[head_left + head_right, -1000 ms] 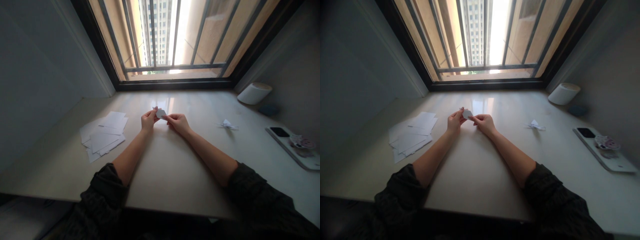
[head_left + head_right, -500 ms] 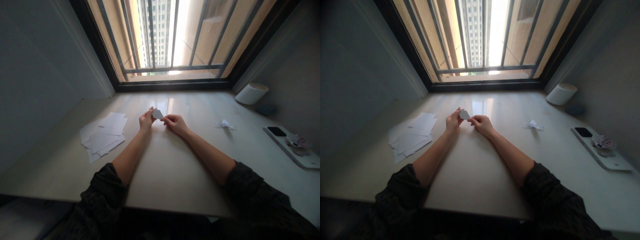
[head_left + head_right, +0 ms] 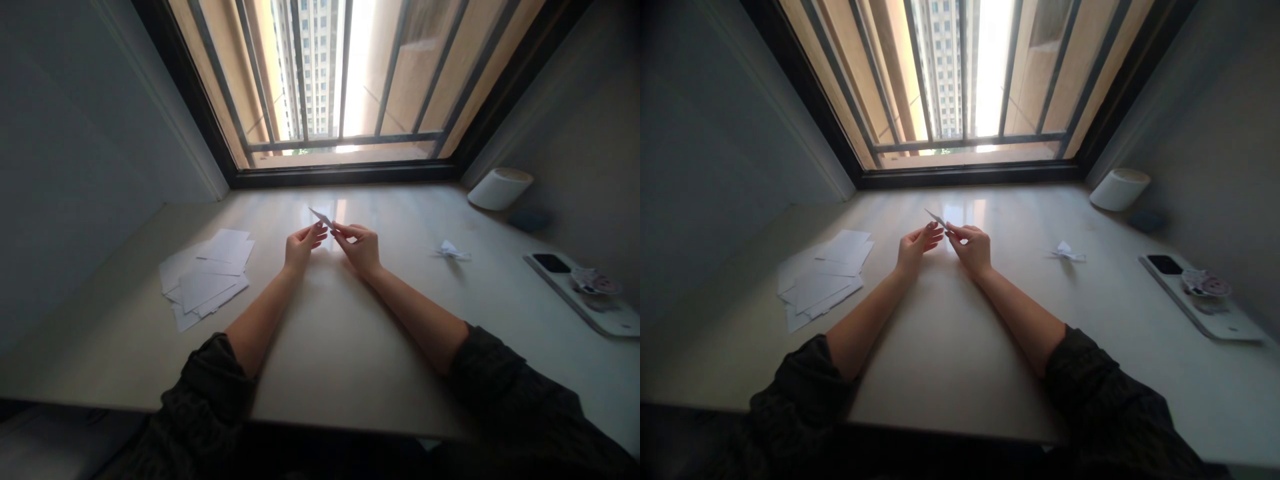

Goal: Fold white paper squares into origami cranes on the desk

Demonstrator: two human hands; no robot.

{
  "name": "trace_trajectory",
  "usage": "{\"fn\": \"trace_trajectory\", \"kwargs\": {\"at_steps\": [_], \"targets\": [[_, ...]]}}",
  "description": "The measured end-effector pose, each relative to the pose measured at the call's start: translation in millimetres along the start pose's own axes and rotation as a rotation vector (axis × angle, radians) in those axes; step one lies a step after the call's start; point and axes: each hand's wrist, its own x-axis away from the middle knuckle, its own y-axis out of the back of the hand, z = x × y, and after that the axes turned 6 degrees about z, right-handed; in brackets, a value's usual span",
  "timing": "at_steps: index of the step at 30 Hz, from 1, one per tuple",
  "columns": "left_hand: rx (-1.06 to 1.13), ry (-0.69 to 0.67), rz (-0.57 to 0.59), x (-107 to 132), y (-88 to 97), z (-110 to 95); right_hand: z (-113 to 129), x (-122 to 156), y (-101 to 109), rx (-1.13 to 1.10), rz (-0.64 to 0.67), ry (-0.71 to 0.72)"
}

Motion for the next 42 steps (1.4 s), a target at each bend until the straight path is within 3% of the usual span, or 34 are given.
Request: {"fn": "trace_trajectory", "kwargs": {"at_steps": [3,6,10,14,18,28,36,42], "targets": [[0.003,-0.029,0.007,-1.4,0.3,2.9,1.9,1.9,-0.7,0.193,0.103,0.173],[0.037,-0.051,-0.027,-4.1,2.1,6.5,4.9,2.8,-1.1,0.222,0.154,0.222],[0.049,-0.047,-0.060,-4.9,2.3,8.4,8.7,1.7,0.8,0.093,0.086,0.113],[0.034,-0.042,-0.020,-1.8,0.1,5.6,7.6,0.1,1.2,-0.012,0.075,0.020],[-0.004,-0.044,0.042,-0.6,-0.7,3.6,3.9,-0.4,-0.1,-0.013,0.096,0.018],[0.018,-0.047,0.016,-5.0,0.4,9.5,2.1,-0.5,-1.6,-0.057,0.132,0.014],[0.061,-0.023,-0.032,-3.6,-0.8,5.0,0.8,0.3,-4.3,-0.283,0.131,-0.095],[0.061,-0.024,-0.040,-3.0,-1.8,4.4,4.8,-0.1,-2.1,-0.142,0.132,-0.086]]}}
